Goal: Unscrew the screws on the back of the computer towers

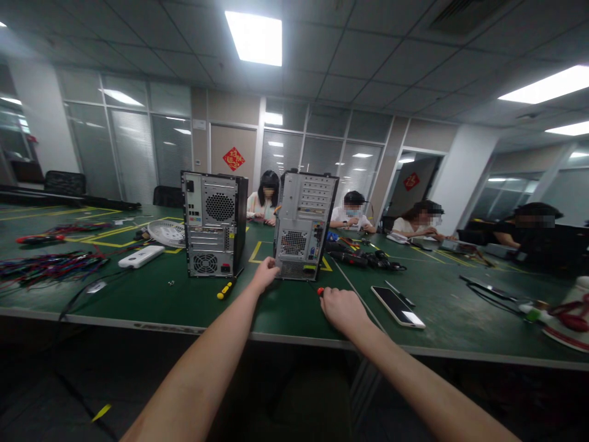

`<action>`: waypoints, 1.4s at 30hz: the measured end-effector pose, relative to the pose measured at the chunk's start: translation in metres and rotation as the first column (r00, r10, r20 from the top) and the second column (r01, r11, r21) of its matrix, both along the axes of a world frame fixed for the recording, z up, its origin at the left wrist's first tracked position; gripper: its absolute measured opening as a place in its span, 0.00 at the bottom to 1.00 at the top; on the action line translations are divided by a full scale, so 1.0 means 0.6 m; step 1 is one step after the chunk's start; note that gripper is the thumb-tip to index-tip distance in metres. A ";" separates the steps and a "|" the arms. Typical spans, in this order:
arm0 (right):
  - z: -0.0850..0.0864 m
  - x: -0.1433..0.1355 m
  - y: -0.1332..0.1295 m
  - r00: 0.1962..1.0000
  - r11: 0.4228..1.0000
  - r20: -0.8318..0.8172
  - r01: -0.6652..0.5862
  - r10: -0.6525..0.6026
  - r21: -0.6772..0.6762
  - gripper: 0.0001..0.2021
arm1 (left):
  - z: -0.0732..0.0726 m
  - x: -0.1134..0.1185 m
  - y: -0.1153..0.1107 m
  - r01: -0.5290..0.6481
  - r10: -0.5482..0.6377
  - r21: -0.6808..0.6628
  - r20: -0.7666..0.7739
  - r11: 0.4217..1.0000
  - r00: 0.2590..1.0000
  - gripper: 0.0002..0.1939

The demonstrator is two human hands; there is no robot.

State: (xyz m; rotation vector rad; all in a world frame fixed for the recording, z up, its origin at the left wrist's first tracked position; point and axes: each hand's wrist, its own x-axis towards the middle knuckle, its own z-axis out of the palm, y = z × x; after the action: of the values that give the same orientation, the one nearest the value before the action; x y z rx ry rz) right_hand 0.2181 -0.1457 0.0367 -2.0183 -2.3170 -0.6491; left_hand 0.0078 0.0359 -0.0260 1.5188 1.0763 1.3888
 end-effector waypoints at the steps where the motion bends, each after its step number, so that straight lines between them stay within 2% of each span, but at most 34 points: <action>1: 0.001 -0.001 0.000 1.000 1.000 -0.009 0.003 -0.003 -0.001 0.15 | 0.000 0.000 0.000 -0.003 0.003 0.001 0.002 1.000 1.000 0.07; 8: -0.004 -0.016 -0.011 0.997 0.998 -0.051 0.059 -0.059 -0.003 0.17 | -0.002 0.002 0.005 -0.016 0.016 0.000 0.006 1.000 1.000 0.07; 19: -0.017 -0.023 -0.015 0.971 0.991 -0.204 0.131 -0.126 0.014 0.17 | -0.013 0.000 0.015 -0.007 0.007 0.008 -0.017 1.000 1.000 0.08; 33: -0.036 -0.015 -0.011 0.954 0.984 -0.254 0.174 -0.159 0.037 0.18 | -0.012 -0.002 0.017 0.005 -0.005 -0.010 -0.020 1.000 1.000 0.07; 42: -0.038 -0.017 -0.011 0.933 0.974 -0.296 0.225 -0.207 0.028 0.19 | -0.004 0.001 0.007 -0.026 0.026 0.016 -0.017 1.000 1.000 0.07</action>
State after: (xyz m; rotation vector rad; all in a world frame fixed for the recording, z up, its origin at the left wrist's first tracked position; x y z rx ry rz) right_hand 0.2078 -0.1525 0.0141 -2.1880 -1.9090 -0.3866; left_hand 0.0084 0.0399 -0.0283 1.5354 1.1021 1.4071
